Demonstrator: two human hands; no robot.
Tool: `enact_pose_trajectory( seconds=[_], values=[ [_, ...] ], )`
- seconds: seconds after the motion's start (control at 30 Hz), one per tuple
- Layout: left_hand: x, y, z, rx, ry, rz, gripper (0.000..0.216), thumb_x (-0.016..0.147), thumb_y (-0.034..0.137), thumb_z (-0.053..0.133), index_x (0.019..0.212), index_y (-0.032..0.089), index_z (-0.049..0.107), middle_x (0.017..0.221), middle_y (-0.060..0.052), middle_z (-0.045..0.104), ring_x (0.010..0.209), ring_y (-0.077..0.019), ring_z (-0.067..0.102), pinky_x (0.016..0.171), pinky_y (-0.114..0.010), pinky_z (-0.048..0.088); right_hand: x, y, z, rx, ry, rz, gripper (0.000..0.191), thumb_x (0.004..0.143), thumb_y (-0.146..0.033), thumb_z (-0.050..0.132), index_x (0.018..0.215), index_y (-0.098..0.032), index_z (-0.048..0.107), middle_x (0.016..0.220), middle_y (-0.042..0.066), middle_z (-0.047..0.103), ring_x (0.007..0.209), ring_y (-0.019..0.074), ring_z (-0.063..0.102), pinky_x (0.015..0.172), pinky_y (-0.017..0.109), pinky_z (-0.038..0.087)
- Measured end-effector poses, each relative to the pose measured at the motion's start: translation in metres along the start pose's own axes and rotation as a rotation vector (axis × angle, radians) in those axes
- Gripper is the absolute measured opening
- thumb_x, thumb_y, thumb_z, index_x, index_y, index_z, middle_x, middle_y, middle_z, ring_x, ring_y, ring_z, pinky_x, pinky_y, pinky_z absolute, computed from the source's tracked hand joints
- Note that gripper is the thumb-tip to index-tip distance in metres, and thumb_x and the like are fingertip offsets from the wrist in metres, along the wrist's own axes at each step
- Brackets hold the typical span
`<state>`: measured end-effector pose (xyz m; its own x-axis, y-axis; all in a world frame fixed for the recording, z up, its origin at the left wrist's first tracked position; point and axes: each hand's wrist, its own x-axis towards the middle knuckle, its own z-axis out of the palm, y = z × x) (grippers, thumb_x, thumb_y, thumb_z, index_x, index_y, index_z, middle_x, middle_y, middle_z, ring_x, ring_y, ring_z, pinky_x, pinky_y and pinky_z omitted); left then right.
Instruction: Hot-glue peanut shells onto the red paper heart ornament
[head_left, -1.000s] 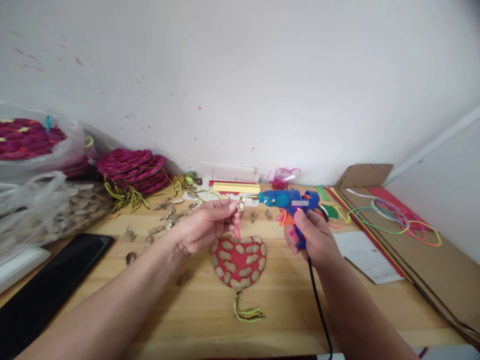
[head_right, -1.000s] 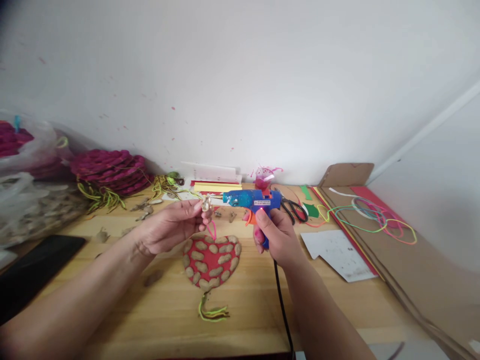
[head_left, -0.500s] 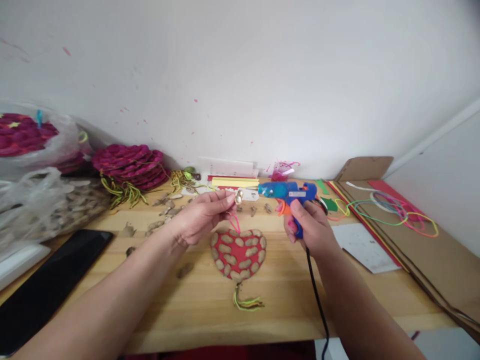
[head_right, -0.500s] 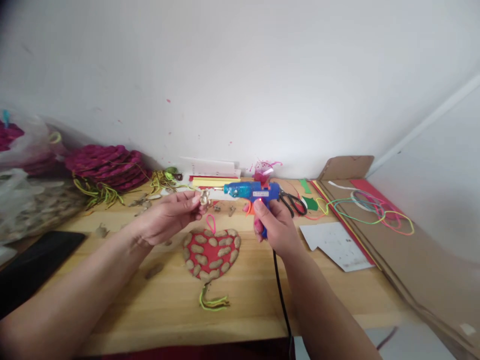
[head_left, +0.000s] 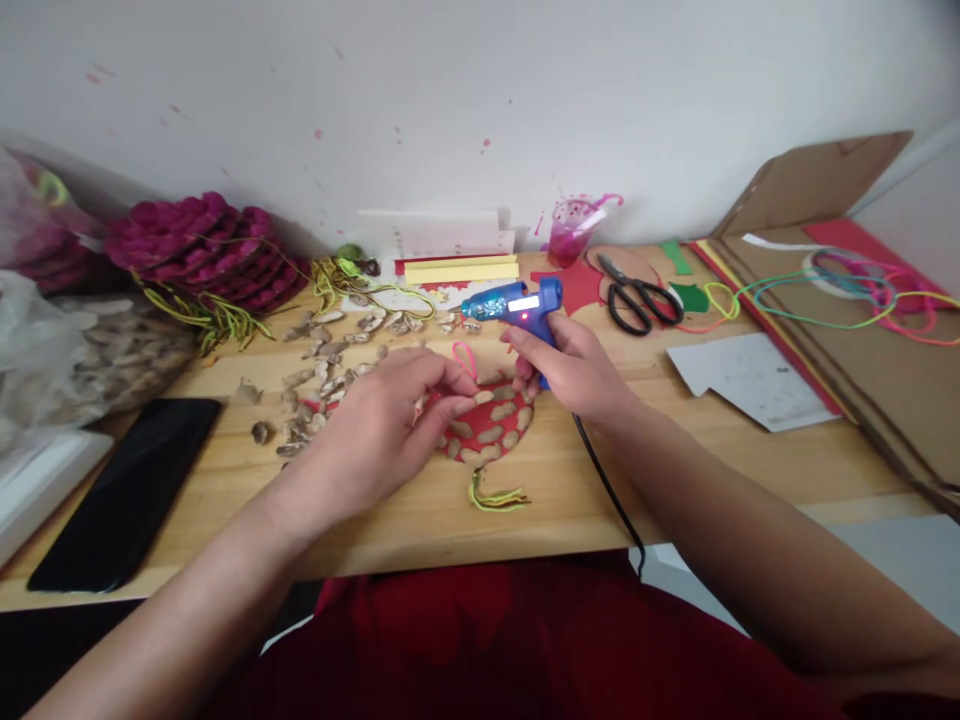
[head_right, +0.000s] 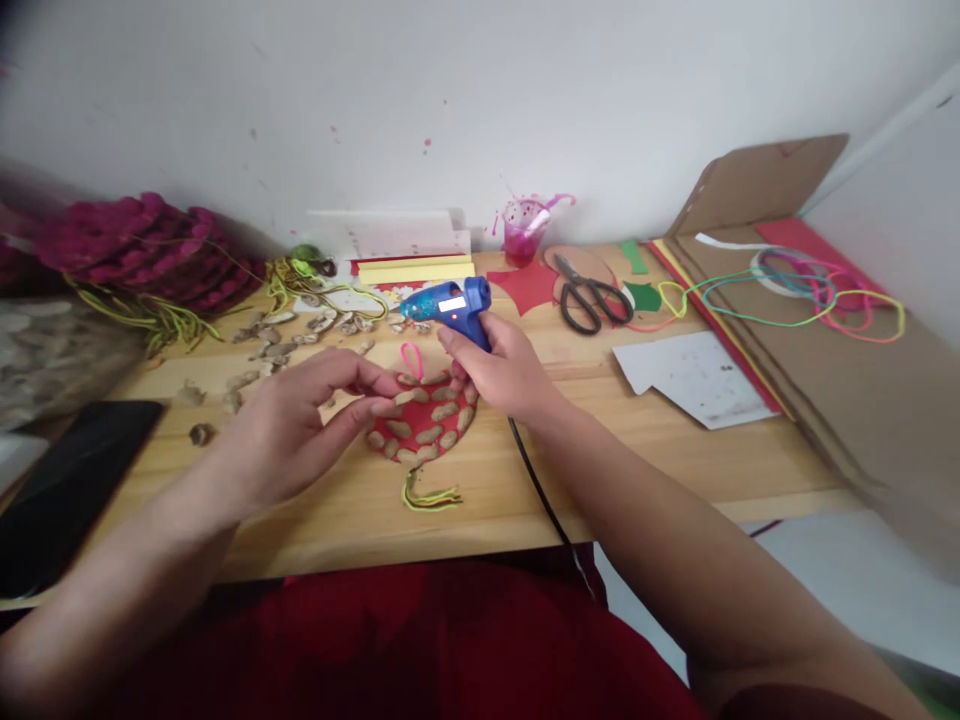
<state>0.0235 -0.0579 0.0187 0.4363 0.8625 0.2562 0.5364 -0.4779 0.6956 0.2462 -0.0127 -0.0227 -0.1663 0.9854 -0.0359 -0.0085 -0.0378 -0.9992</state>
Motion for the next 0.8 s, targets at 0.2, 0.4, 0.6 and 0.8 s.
enact_pose_trajectory(
  seconds=[0.2, 0.4, 0.6, 0.8],
  values=[
    [-0.010, -0.013, 0.011, 0.380, -0.026, 0.150, 0.012, 0.100, 0.016, 0.054, 0.100, 0.017, 0.066, 0.098, -0.009, 0.069, 0.094, -0.0243, 0.061, 0.088, -0.040, 0.049, -0.001, 0.004, 0.004, -0.105, 0.065, -0.035, 0.024, 0.089, -0.044, 0.075, 0.087, -0.022, 0.066, 0.061, -0.001, 0.063, 0.053, 0.0156, 0.060, 0.048, 0.029, 0.048],
    [-0.008, -0.012, 0.016, 0.604, -0.157, 0.268, 0.017, 0.104, 0.022, 0.050, 0.106, 0.015, 0.066, 0.103, -0.012, 0.066, 0.100, -0.0273, 0.058, 0.092, -0.045, 0.050, 0.002, 0.011, 0.004, -0.197, 0.082, -0.114, 0.025, 0.090, -0.043, 0.073, 0.079, -0.023, 0.063, 0.060, -0.001, 0.062, 0.054, 0.0159, 0.060, 0.049, 0.029, 0.045],
    [-0.010, -0.015, 0.016, 0.630, -0.215, 0.318, 0.019, 0.103, 0.020, 0.052, 0.118, 0.017, 0.064, 0.111, -0.013, 0.068, 0.106, -0.0285, 0.058, 0.095, -0.047, 0.049, 0.004, 0.012, 0.005, -0.145, 0.076, -0.100, 0.023, 0.089, -0.039, 0.073, 0.078, -0.022, 0.062, 0.058, -0.002, 0.062, 0.050, 0.0154, 0.062, 0.046, 0.028, 0.044],
    [-0.008, -0.016, 0.015, 0.571, -0.234, 0.319, 0.018, 0.105, 0.022, 0.050, 0.110, 0.016, 0.066, 0.109, -0.013, 0.067, 0.104, -0.0272, 0.058, 0.093, -0.045, 0.052, 0.005, 0.012, 0.004, -0.156, 0.079, -0.086, 0.023, 0.089, -0.039, 0.073, 0.079, -0.022, 0.061, 0.059, -0.002, 0.062, 0.048, 0.0148, 0.062, 0.043, 0.027, 0.043]
  ],
)
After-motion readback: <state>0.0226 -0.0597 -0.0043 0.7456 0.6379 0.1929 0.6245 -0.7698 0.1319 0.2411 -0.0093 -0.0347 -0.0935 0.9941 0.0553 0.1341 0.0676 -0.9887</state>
